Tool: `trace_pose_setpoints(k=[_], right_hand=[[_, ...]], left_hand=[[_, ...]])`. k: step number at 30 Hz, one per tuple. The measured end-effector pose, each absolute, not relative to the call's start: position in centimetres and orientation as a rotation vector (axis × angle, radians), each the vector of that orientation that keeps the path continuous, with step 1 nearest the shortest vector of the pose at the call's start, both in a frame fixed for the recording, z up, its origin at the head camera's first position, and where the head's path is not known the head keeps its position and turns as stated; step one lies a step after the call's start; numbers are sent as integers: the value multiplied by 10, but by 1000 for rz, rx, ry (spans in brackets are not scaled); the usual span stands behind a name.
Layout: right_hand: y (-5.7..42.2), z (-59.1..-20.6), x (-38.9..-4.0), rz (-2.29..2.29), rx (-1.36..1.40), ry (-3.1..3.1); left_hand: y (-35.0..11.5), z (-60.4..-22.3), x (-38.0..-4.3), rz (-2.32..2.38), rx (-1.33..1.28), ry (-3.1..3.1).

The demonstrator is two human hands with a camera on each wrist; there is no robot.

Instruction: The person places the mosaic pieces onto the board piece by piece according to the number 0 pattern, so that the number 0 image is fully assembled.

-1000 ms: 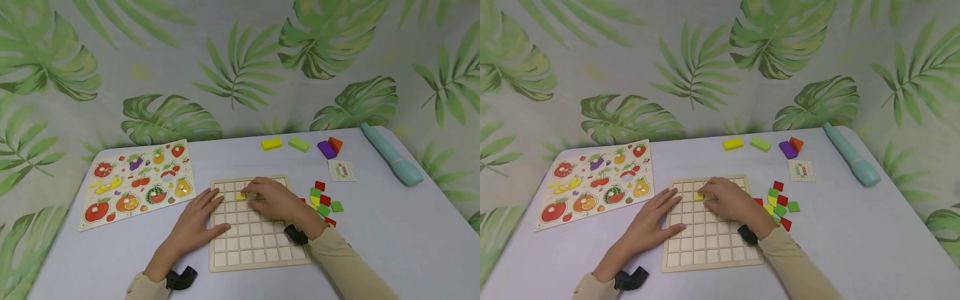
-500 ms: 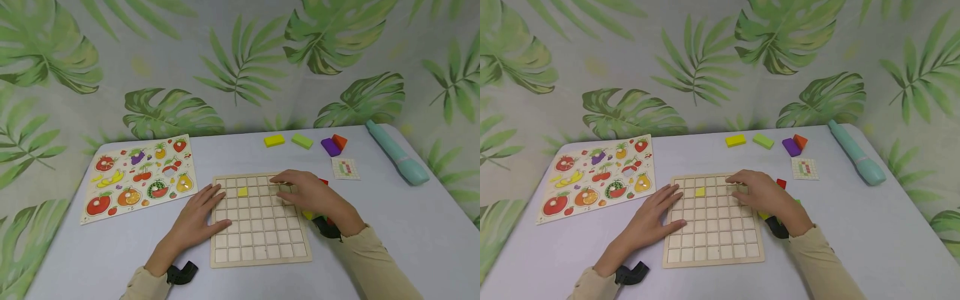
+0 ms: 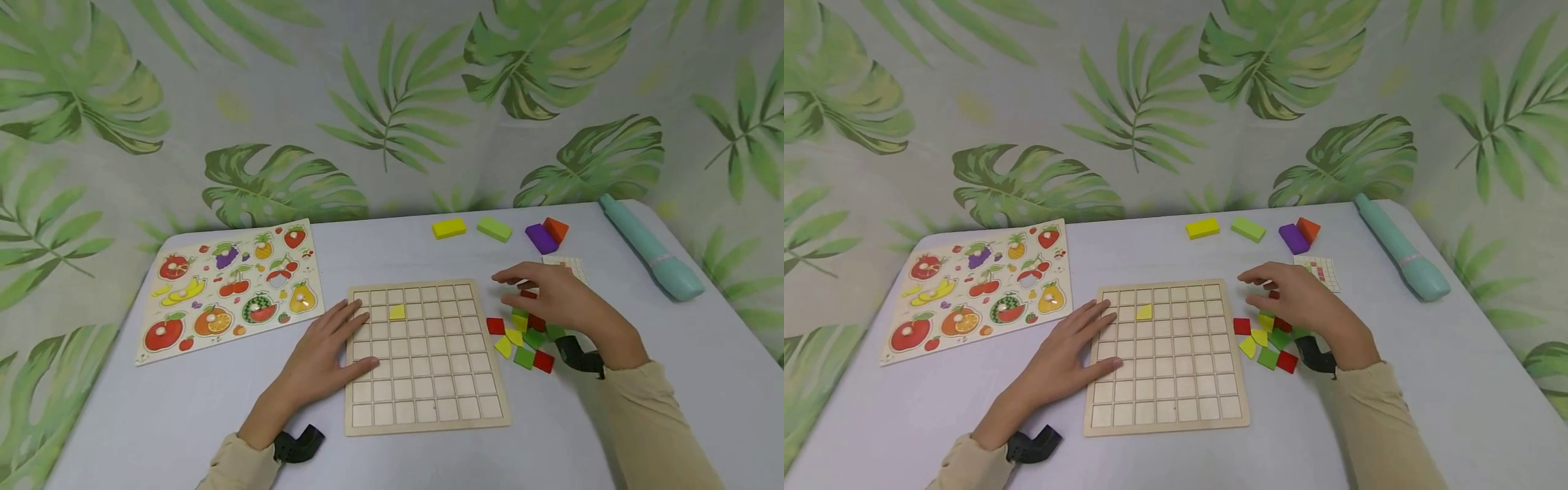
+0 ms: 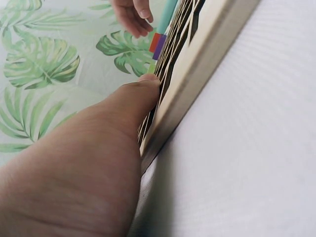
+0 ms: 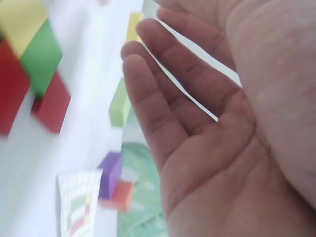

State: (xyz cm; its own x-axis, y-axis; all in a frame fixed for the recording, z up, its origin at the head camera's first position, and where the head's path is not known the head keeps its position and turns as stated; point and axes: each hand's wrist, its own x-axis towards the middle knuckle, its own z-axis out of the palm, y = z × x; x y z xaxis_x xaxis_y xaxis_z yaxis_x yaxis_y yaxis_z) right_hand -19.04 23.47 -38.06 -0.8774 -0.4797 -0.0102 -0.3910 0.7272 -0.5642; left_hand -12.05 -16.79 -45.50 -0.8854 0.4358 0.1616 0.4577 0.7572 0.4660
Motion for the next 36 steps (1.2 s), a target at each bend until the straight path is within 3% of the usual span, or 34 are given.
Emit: trace_pose_setpoints(k=[14, 25, 36], right_hand=[[279, -400, -200, -804, -519, 2739], [278, -407, -203, -734, -467, 2764], [256, -398, -199, -828, -608, 2849]], left_hand=[[-168, -455, -122, -786, -740, -2910], [-168, -456, -123, -771, -746, -2911], [-168, -456, -122, -773, -733, -2918]])
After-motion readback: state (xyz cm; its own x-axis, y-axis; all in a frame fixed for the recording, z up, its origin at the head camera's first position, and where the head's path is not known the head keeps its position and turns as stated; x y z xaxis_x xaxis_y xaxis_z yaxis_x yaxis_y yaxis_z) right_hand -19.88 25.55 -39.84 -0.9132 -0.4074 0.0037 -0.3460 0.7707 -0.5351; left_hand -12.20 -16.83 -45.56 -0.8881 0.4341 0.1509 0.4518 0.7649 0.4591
